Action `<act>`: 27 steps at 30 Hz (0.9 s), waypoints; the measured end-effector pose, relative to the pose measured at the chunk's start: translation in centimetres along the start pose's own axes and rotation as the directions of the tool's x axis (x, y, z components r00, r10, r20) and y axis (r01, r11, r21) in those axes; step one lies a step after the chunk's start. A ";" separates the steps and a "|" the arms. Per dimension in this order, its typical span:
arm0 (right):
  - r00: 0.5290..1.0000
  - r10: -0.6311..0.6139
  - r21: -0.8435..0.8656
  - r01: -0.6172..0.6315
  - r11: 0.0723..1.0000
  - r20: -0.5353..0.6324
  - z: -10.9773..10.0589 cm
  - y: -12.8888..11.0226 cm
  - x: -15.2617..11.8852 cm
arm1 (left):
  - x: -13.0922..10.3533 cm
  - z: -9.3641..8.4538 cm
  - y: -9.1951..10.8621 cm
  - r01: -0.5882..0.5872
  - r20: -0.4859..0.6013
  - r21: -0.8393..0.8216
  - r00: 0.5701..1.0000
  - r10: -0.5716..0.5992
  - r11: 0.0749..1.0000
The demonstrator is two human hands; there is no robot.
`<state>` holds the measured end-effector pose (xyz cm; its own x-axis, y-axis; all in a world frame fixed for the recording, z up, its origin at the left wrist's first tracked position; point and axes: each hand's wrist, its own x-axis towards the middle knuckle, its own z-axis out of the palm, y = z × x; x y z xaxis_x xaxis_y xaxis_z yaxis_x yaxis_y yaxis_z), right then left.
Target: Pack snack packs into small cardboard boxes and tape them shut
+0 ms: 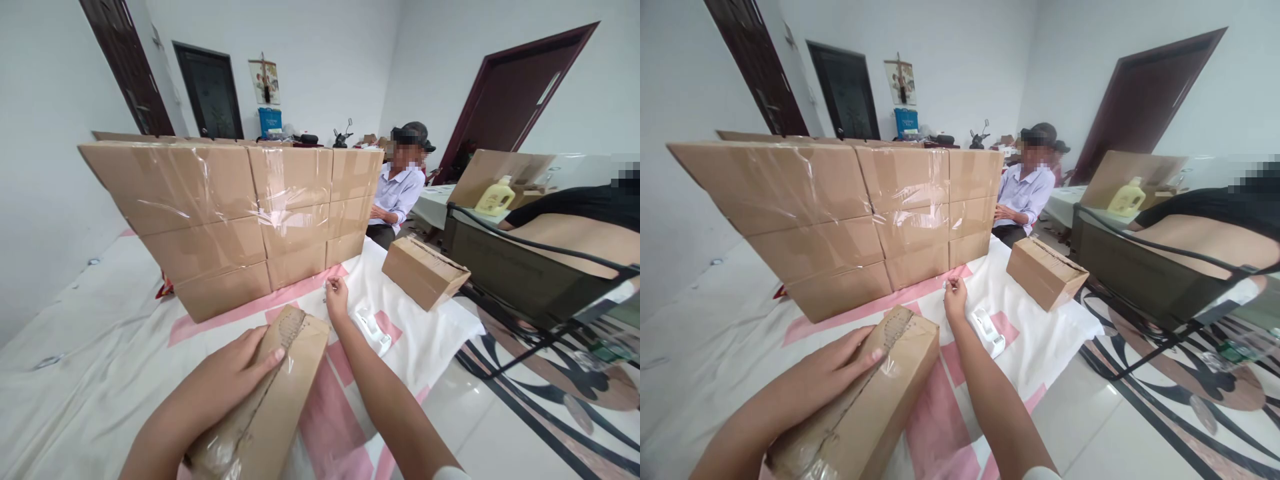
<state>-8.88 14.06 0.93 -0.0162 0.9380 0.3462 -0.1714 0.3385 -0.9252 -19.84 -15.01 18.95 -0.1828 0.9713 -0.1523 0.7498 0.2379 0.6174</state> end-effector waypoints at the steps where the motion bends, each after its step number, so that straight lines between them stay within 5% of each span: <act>1: 1.000 0.005 0.004 -0.005 1.000 -0.015 0.0 -0.1 -0.1 | -0.4 0.3 0.6 -0.004 -0.017 0.027 1.000 0.005 1.000; 8: 0.996 0.027 0.010 -0.026 1.000 -0.088 0.1 -0.4 -0.5 | -2.1 3.9 2.9 0.107 -0.116 0.414 0.991 -0.064 0.904; 15: 0.993 0.052 0.023 -0.050 0.998 -0.103 -0.1 -0.6 -0.6 | -3.1 5.1 2.8 0.032 -0.092 0.481 0.996 0.015 0.876; 23: 0.991 0.099 0.046 -0.095 0.994 -0.089 0.2 -1.3 -1.3 | -2.4 3.4 1.7 -0.079 0.037 0.555 0.997 0.071 0.828; 27: 0.992 0.094 0.056 -0.090 0.994 -0.083 0.4 -1.9 -1.7 | -2.0 2.3 0.4 -0.024 -0.005 0.571 0.999 0.033 0.820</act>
<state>-8.88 11.77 2.11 0.0490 0.9686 0.2436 -0.2241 0.2484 -0.9424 -17.77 -16.85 17.74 -0.1616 0.9785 -0.1280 0.9828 0.1714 0.0694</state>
